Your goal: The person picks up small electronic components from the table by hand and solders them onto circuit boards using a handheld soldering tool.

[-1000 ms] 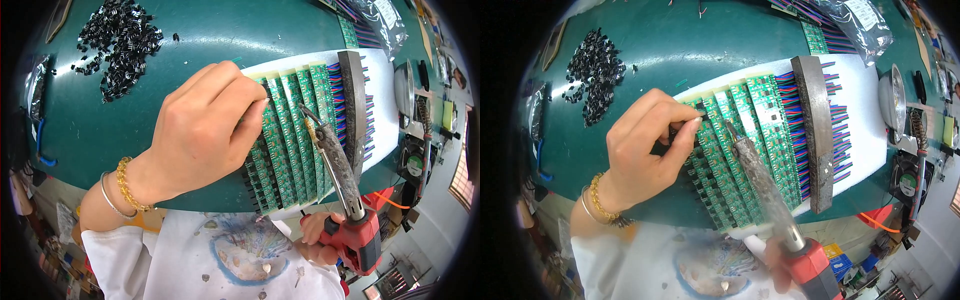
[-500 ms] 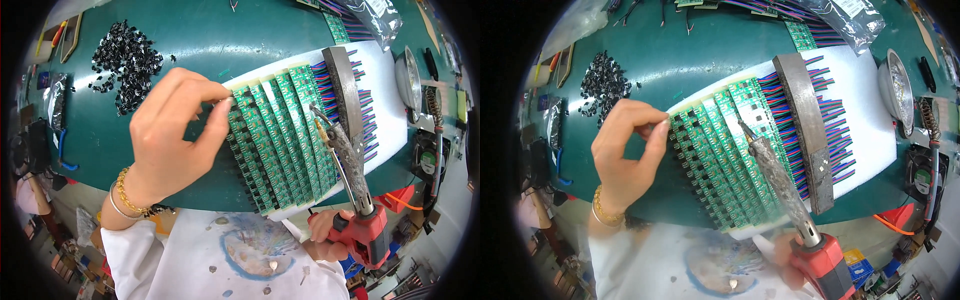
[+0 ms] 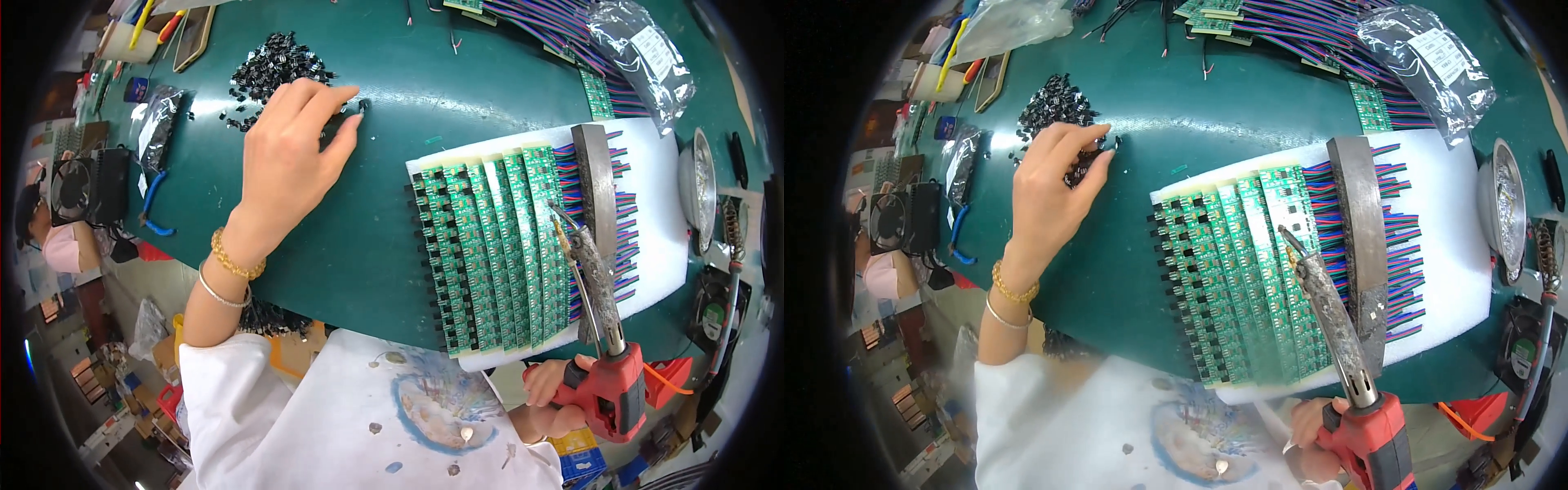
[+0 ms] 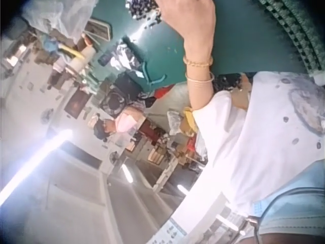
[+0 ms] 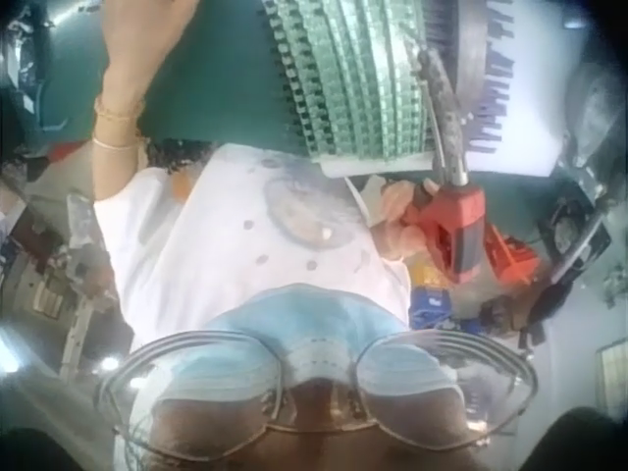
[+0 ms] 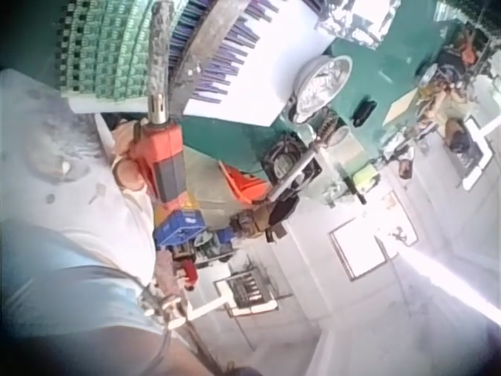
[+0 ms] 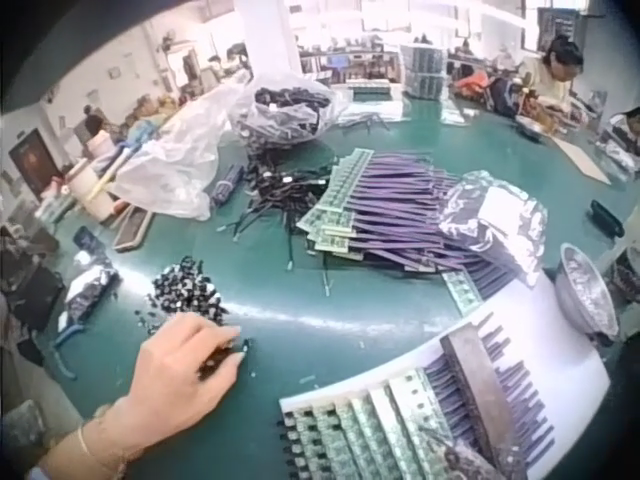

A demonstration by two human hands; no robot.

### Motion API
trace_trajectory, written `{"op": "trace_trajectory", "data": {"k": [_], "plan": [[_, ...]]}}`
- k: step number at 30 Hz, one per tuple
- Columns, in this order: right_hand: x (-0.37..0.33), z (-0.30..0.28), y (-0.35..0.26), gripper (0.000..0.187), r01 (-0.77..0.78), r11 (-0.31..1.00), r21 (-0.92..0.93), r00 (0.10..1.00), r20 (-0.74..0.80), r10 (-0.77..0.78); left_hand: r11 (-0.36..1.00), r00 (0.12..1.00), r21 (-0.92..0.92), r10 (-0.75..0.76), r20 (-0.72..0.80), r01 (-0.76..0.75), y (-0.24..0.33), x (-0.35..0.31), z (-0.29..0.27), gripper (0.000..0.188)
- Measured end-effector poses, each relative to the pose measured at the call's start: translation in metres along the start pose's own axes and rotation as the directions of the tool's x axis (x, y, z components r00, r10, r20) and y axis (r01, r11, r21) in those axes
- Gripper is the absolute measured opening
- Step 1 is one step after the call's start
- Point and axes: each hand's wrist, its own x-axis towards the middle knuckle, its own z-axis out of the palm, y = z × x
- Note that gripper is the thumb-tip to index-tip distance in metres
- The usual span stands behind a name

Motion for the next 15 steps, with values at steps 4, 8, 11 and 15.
{"op": "trace_trajectory", "data": {"k": [4,8,11,15], "plan": [[0.0,0.004,-0.006,0.079,0.017,0.998,-0.053,0.999,-0.047,-0.02,0.979,0.983,0.091,0.184,0.012,-0.184,-0.008,0.01,0.009,0.011],[-0.001,0.01,-0.007,0.068,0.053,0.998,0.022,0.995,-0.091,-0.05,0.98,0.983,0.078,0.178,0.036,-0.18,-0.013,0.009,0.008,0.013],[0.002,0.021,-0.01,0.061,0.013,1.0,-0.009,0.999,-0.041,-0.014,0.972,0.977,0.094,0.215,-0.006,-0.213,-0.002,0.009,0.0,0.01],[0.01,0.02,-0.015,0.05,-0.037,0.996,-0.086,0.999,-0.036,0.034,0.871,0.99,-0.484,0.128,0.067,-0.08,0.065,-0.003,-0.029,0.009]]}}
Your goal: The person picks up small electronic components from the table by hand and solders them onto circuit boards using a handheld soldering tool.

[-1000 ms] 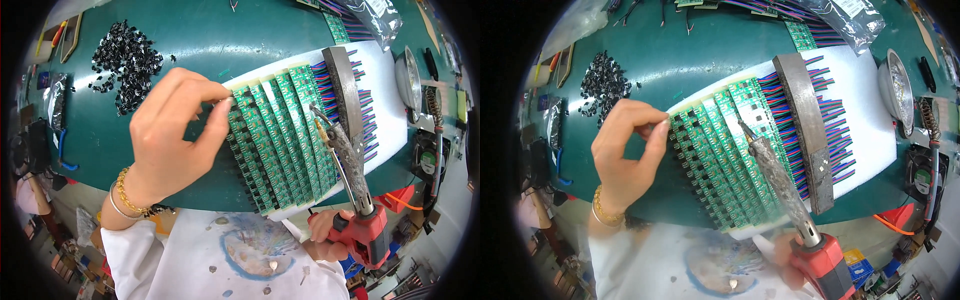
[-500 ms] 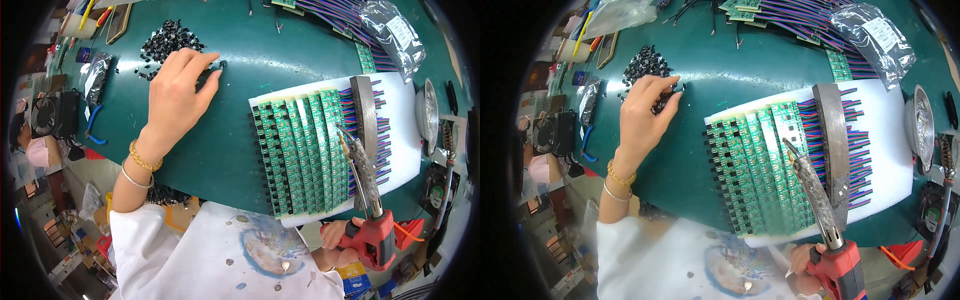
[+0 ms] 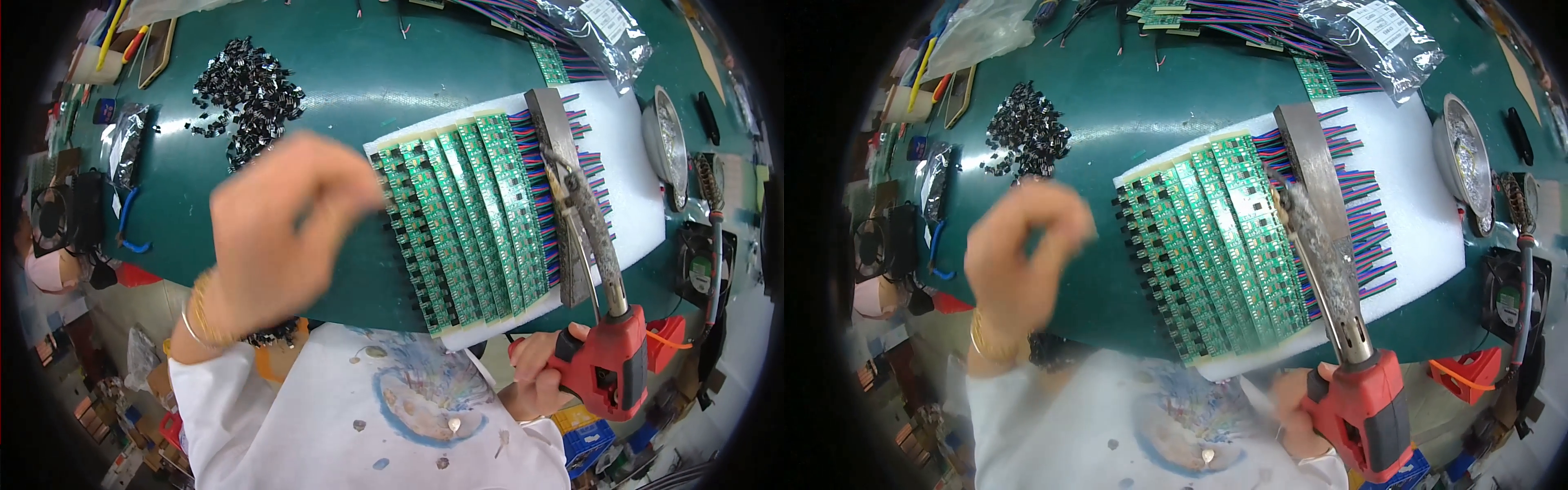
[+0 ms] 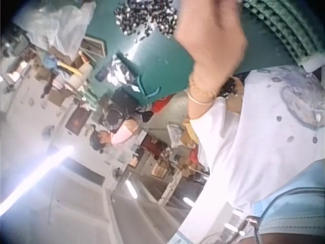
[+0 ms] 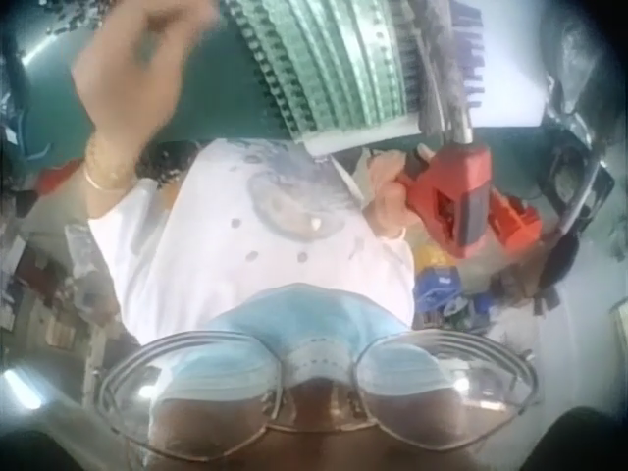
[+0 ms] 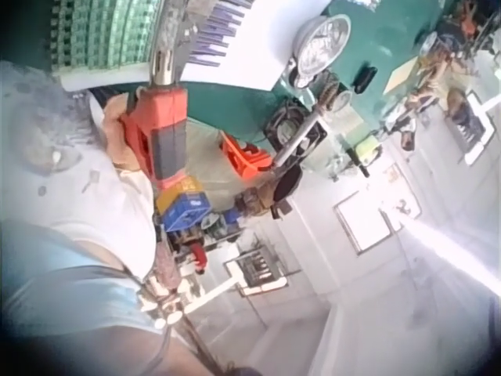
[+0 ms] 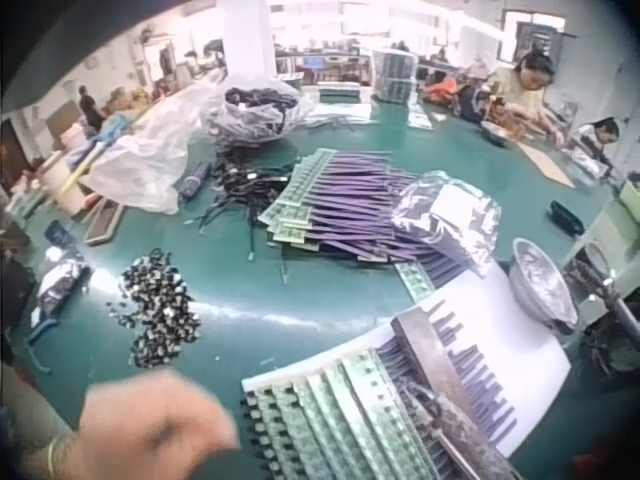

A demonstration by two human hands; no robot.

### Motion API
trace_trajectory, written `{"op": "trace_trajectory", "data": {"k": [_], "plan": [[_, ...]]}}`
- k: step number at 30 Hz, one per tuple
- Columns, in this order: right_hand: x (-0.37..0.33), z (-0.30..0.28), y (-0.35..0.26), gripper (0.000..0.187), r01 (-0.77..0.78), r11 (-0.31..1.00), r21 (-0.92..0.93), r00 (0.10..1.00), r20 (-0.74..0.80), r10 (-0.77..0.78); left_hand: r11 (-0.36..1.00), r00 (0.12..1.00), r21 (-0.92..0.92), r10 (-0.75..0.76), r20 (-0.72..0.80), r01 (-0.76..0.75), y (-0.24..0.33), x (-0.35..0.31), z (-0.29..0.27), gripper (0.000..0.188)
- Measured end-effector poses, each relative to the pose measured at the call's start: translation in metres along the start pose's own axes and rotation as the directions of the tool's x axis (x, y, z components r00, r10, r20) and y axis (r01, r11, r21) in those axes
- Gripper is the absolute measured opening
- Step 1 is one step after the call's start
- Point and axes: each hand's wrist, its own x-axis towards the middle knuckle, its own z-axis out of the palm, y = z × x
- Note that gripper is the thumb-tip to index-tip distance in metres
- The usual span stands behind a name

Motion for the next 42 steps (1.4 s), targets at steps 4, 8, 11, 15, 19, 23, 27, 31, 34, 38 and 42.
{"op": "trace_trajectory", "data": {"k": [4,8,11,15,19,23,27,31,34,38,42], "plan": [[-0.016,-0.007,-0.008,0.04,-0.053,0.999,-0.007,0.994,0.092,0.054,0.844,0.979,-0.536,0.115,0.169,-0.006,0.052,-0.041,0.031,0.022],[-0.007,0.005,-0.016,0.031,-0.108,0.992,-0.072,0.983,0.141,0.117,0.853,0.987,-0.503,0.163,-0.001,-0.141,0.063,-0.048,0.062,0.026],[-0.002,0.005,-0.018,0.024,-0.144,0.984,-0.103,0.971,0.177,0.161,0.83,0.989,-0.543,0.149,0.0,-0.125,0.062,-0.051,0.067,0.022],[0.002,0.005,-0.019,0.016,-0.195,0.971,-0.14,0.946,0.235,0.224,0.795,0.991,-0.605,0.111,0.069,-0.047,0.058,-0.055,0.066,0.015],[0.01,0.007,-0.021,0.014,-0.251,0.951,-0.181,0.911,0.288,0.295,0.719,0.982,-0.682,-0.007,0.187,0.134,0.059,-0.05,0.062,0.008],[0.03,0.003,-0.017,0.067,0.241,0.922,-0.302,0.815,0.58,-0.024,0.664,0.968,-0.731,0.039,0.248,0.16,0.056,-0.051,0.06,0.008],[0.008,0.013,-0.029,0.013,-0.287,0.918,-0.272,0.9,0.25,0.356,0.74,0.981,-0.673,0.133,0.142,-0.003,0.054,-0.057,0.066,0.014],[0.0,0.008,-0.006,0.037,-0.073,0.942,-0.327,0.97,0.195,0.143,0.886,0.933,-0.34,0.355,0.057,-0.317,0.05,-0.059,0.061,0.024],[0.0,-0.002,-0.002,0.069,0.084,0.889,-0.45,0.964,0.261,0.042,0.867,0.893,-0.23,0.45,-0.022,-0.442,0.05,-0.058,0.066,0.028],[-0.007,-0.001,0.0,0.069,0.034,0.876,-0.48,0.978,0.195,0.069,0.865,0.881,-0.215,0.472,0.035,-0.454,0.05,-0.056,0.061,0.035],[-0.003,0.0,0.005,0.069,0.081,0.897,-0.434,0.975,0.219,0.018,0.857,0.864,-0.169,0.501,0.047,-0.487,0.05,-0.054,0.062,0.036]]}}
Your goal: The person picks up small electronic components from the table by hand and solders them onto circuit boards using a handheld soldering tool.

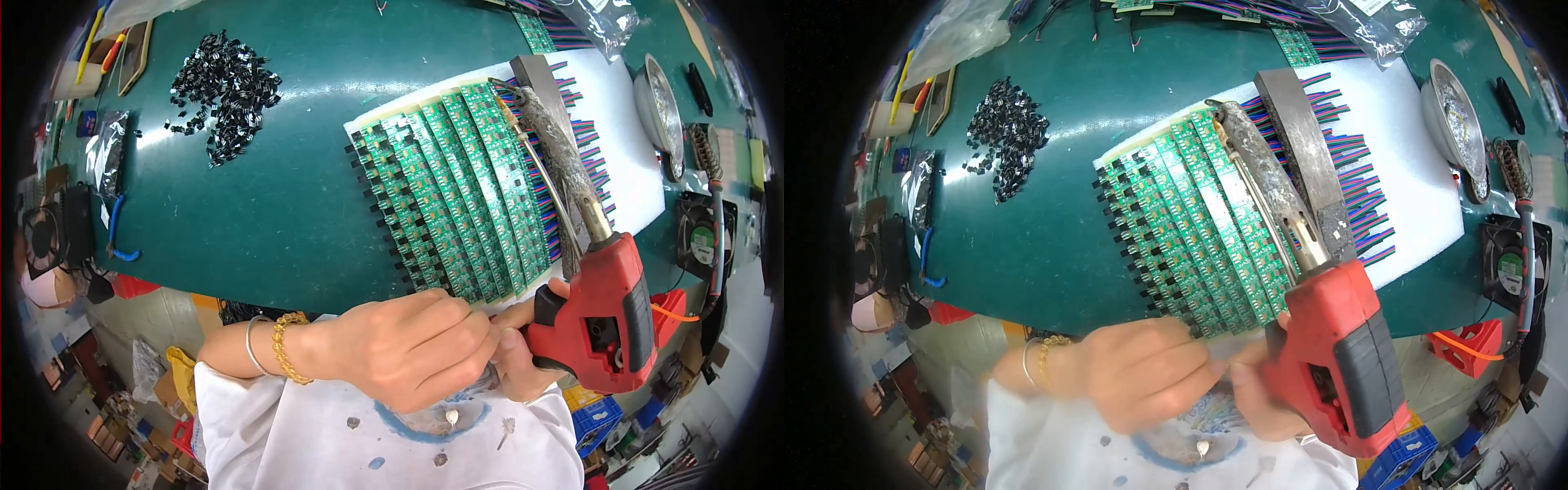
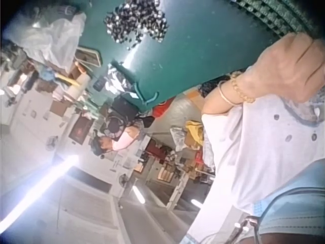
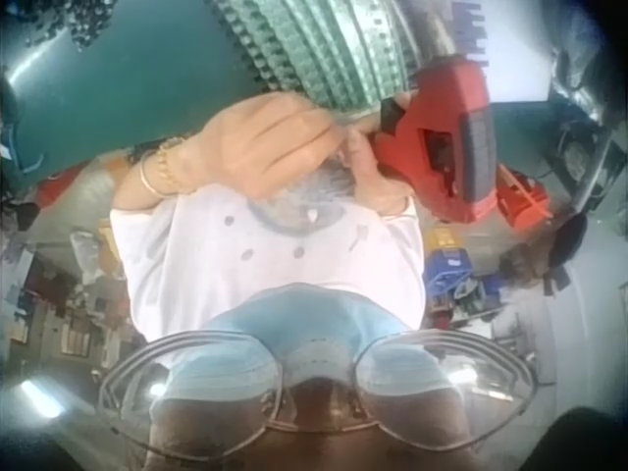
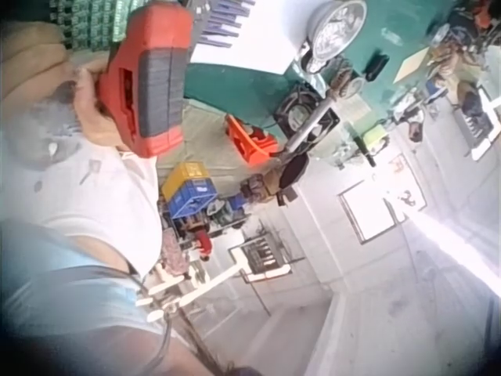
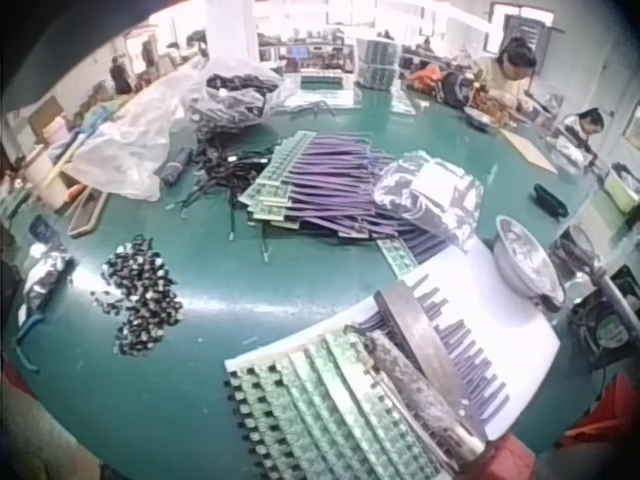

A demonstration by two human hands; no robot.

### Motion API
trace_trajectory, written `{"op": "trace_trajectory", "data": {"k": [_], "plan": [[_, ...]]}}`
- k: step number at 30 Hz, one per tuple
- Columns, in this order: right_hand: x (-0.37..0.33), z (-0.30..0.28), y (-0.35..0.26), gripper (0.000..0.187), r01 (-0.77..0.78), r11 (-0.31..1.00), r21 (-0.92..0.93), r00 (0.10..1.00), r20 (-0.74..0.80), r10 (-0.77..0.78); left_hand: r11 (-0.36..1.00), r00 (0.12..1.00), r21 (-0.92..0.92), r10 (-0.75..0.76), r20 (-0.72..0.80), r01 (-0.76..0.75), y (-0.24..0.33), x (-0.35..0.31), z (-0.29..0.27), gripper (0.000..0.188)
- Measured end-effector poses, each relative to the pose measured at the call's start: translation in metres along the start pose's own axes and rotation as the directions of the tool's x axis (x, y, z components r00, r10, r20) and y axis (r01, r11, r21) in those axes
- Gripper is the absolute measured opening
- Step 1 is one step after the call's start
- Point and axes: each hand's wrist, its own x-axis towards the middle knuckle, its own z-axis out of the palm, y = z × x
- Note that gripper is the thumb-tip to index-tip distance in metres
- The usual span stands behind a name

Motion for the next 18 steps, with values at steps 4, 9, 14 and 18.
{"op": "trace_trajectory", "data": {"k": [4,9,14,18], "plan": [[0.007,-0.002,-0.004,0.061,0.036,0.99,0.134,0.999,-0.032,-0.031,0.996,0.995,-0.063,-0.074,-0.061,0.07,-0.003,0.007,-0.004,0.029],[0.009,-0.042,0.014,0.049,0.116,0.993,-0.003,0.791,-0.605,-0.095,0.943,0.95,0.118,-0.302,-0.083,0.31,-0.03,0.007,-0.041,0.03],[0.038,-0.103,0.025,0.037,0.2,0.973,-0.113,0.653,-0.725,-0.218,0.855,0.857,0.108,-0.488,-0.165,0.508,-0.043,-0.003,-0.059,0.019],[0.06,-0.109,0.028,0.034,-0.048,0.997,0.067,0.597,-0.798,0.083,0.8,0.788,0.025,-0.585,-0.191,0.6,-0.055,-0.007,-0.055,0.016]]}}
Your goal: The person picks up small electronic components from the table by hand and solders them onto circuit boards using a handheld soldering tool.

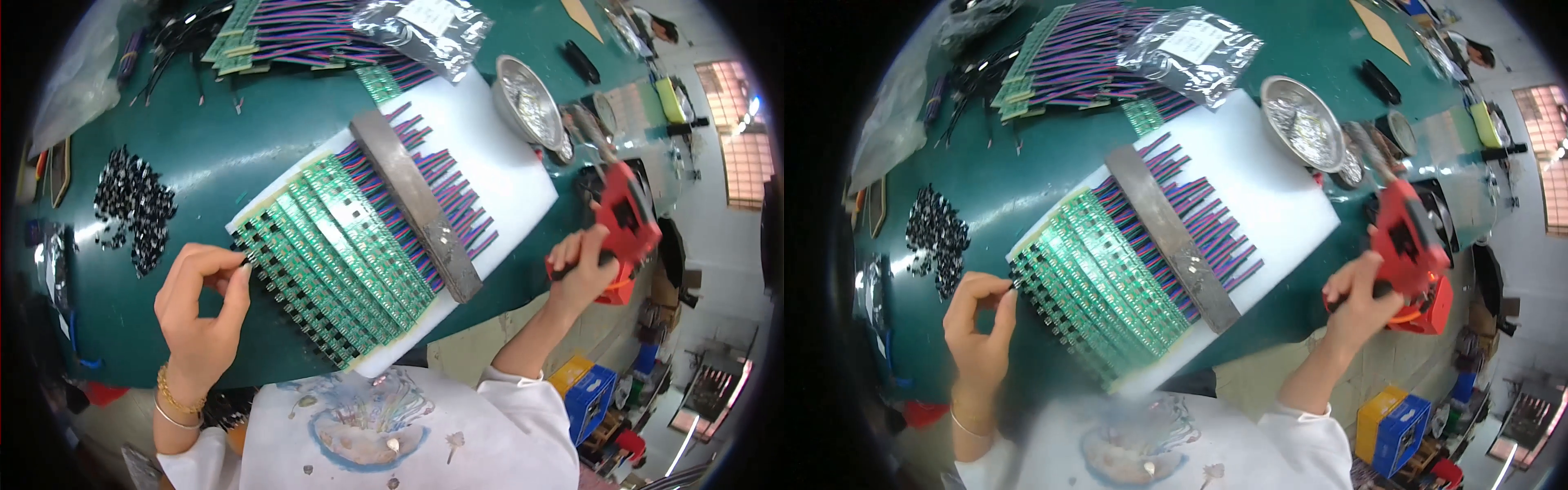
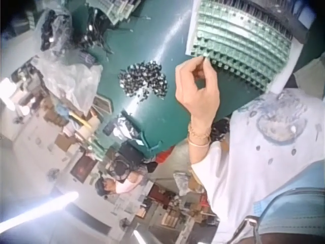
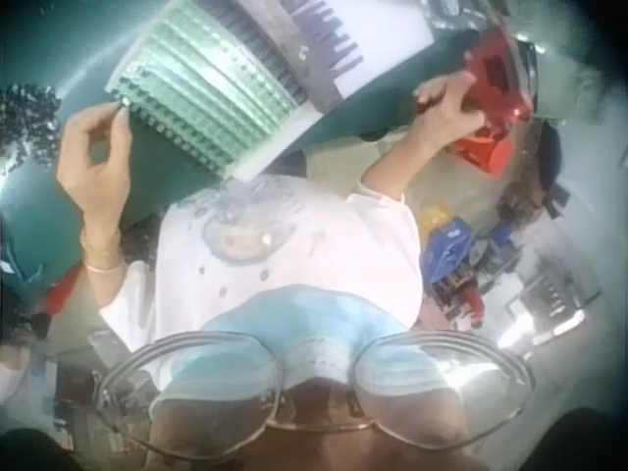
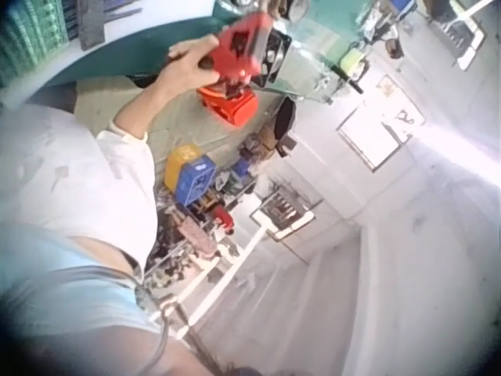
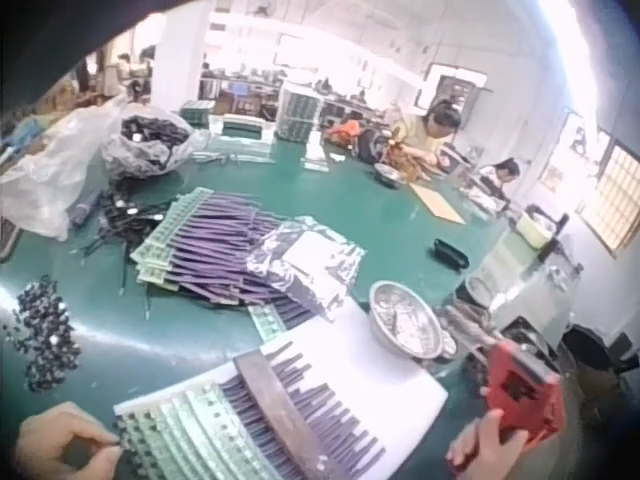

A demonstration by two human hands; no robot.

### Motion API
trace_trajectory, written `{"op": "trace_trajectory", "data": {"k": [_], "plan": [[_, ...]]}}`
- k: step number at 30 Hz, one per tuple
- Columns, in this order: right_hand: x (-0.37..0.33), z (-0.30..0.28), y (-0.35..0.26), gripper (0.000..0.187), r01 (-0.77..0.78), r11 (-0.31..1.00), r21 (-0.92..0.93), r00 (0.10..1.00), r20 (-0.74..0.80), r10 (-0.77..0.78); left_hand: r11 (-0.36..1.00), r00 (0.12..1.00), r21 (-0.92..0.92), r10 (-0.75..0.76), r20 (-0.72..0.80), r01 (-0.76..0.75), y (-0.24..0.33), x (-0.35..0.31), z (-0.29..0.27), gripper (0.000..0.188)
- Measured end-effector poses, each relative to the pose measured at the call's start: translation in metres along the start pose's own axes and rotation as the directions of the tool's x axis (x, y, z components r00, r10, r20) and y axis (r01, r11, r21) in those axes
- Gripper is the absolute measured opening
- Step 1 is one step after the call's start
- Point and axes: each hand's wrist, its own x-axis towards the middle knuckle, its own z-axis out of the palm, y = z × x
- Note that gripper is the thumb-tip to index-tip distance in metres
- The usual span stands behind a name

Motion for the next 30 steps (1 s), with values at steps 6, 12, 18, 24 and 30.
{"op": "trace_trajectory", "data": {"k": [6,12,18,24,30], "plan": [[-0.032,-0.019,-0.004,0.063,-0.101,0.935,0.34,0.958,0.287,-0.001,1.0,0.999,-0.018,0.019,0.043,-0.018,-0.001,0.013,0.008,0.014],[-0.107,0.004,-0.021,0.088,-0.199,0.915,0.351,0.909,0.415,0.039,0.998,0.997,0.023,0.049,0.056,-0.051,-0.006,0.023,0.025,0.016],[-0.113,0.007,-0.016,0.087,-0.253,0.894,0.369,0.828,0.561,0.003,0.996,0.995,0.05,0.07,0.077,-0.074,-0.009,0.018,0.027,0.018],[-0.114,0.009,-0.008,0.086,-0.295,0.868,0.4,0.708,0.701,-0.082,0.993,0.991,0.041,0.11,0.074,-0.113,-0.011,0.016,0.029,0.02],[-0.109,0.002,0.006,0.085,-0.331,0.841,0.428,0.593,0.788,-0.168,0.991,0.99,0.058,0.115,0.075,-0.12,-0.01,0.018,0.031,0.023]]}}
